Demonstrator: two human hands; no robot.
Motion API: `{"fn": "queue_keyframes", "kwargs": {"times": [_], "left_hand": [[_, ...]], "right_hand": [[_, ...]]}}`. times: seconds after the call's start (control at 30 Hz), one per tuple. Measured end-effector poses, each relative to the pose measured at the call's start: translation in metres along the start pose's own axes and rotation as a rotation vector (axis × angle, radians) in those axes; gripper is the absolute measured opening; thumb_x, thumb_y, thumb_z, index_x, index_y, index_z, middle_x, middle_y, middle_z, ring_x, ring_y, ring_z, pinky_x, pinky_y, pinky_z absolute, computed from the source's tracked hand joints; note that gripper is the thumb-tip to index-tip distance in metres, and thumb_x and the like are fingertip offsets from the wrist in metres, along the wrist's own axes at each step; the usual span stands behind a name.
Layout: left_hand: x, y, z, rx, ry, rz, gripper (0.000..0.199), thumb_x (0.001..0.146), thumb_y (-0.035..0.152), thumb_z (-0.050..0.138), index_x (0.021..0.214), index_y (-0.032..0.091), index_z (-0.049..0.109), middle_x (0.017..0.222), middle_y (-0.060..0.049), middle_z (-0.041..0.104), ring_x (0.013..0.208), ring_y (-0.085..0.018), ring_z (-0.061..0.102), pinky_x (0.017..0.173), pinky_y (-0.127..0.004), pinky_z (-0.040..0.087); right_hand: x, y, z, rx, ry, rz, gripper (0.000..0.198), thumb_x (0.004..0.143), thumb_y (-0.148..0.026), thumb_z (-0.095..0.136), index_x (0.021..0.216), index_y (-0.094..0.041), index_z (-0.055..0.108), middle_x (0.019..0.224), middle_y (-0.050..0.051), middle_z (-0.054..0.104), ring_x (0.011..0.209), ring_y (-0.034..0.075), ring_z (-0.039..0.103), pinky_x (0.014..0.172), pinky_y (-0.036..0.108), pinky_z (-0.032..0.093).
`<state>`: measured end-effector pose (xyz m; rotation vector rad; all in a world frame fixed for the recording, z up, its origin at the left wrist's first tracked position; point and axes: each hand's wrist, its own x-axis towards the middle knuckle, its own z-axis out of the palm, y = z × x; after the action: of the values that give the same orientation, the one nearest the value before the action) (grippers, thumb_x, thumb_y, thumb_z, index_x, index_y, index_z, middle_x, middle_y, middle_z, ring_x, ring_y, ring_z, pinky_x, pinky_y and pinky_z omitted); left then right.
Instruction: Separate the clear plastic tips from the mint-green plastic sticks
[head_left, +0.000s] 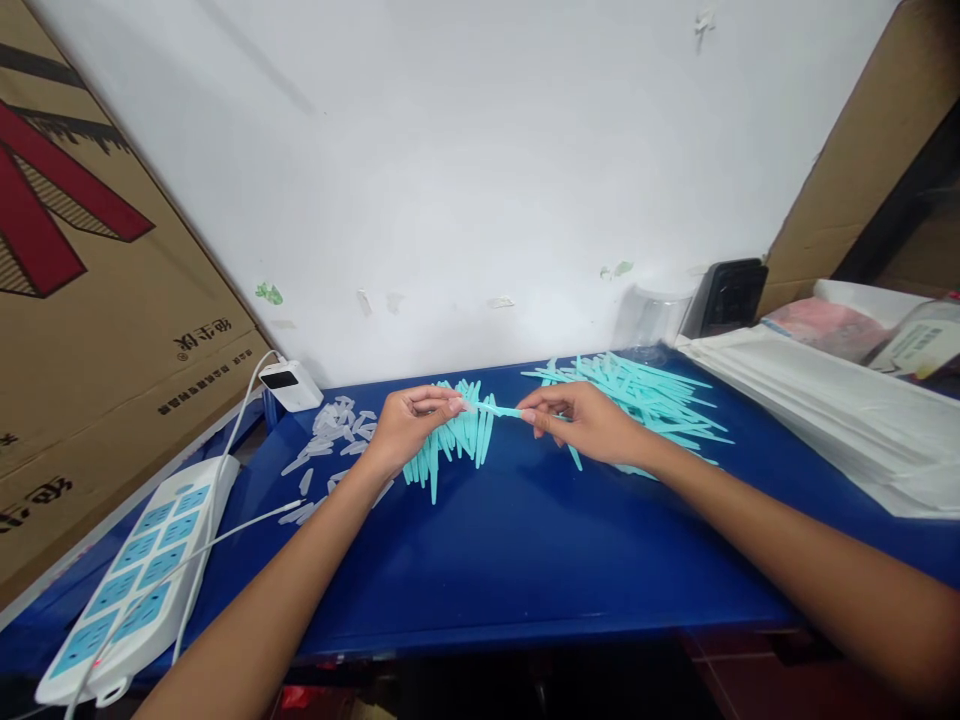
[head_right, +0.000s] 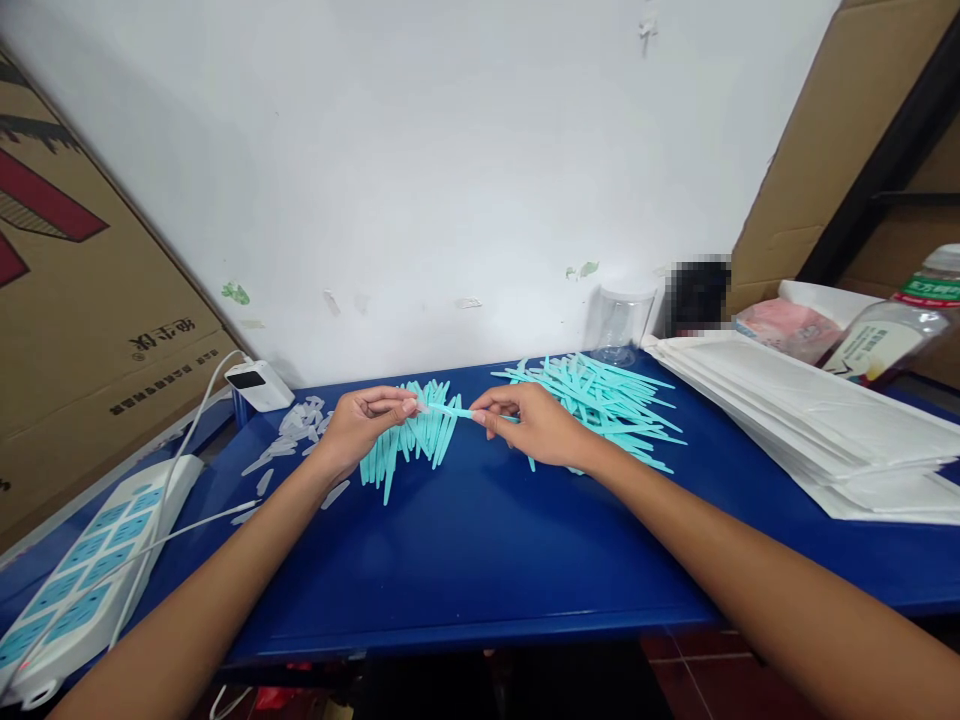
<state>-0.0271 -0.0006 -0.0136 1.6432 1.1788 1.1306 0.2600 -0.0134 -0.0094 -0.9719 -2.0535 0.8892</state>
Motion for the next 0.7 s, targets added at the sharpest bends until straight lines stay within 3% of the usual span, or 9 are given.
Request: {"fn": "queue_keyframes", "kwargs": {"times": [0.4,0.7], "left_hand": [[-0.004,0.001,0.008,-0.037,-0.051,-0.006,0.039,0.074,0.047,0.087,0.097,0.017,0.081,0.092,-0.012,0.082,0.090,-0.029,0.077,0.082,-0.039,0.060],[-0.010,-0.001,0.019,-0.046,-0.112,-0.010,0.037,0.076,0.046,0.086,0.097,0.017,0.081,0.089,-0.011,0.081,0.084,-0.027,0.076,0.076,-0.037,0.059]], "right_hand": [[-0.001,-0.002,0.009,0.023,-0.044,0.011,0.034,0.095,-0.049,0.062,0.105,-0.020,0.077,0.078,0.004,0.075,0.059,0.014,0.063,0.057,0.026,0.049],[-0.008,-0.012,0.024,0.055,-0.098,0.033,0.031,0.096,-0.048,0.062,0.095,-0.019,0.073,0.070,0.002,0.074,0.060,0.015,0.067,0.061,0.026,0.049]]}}
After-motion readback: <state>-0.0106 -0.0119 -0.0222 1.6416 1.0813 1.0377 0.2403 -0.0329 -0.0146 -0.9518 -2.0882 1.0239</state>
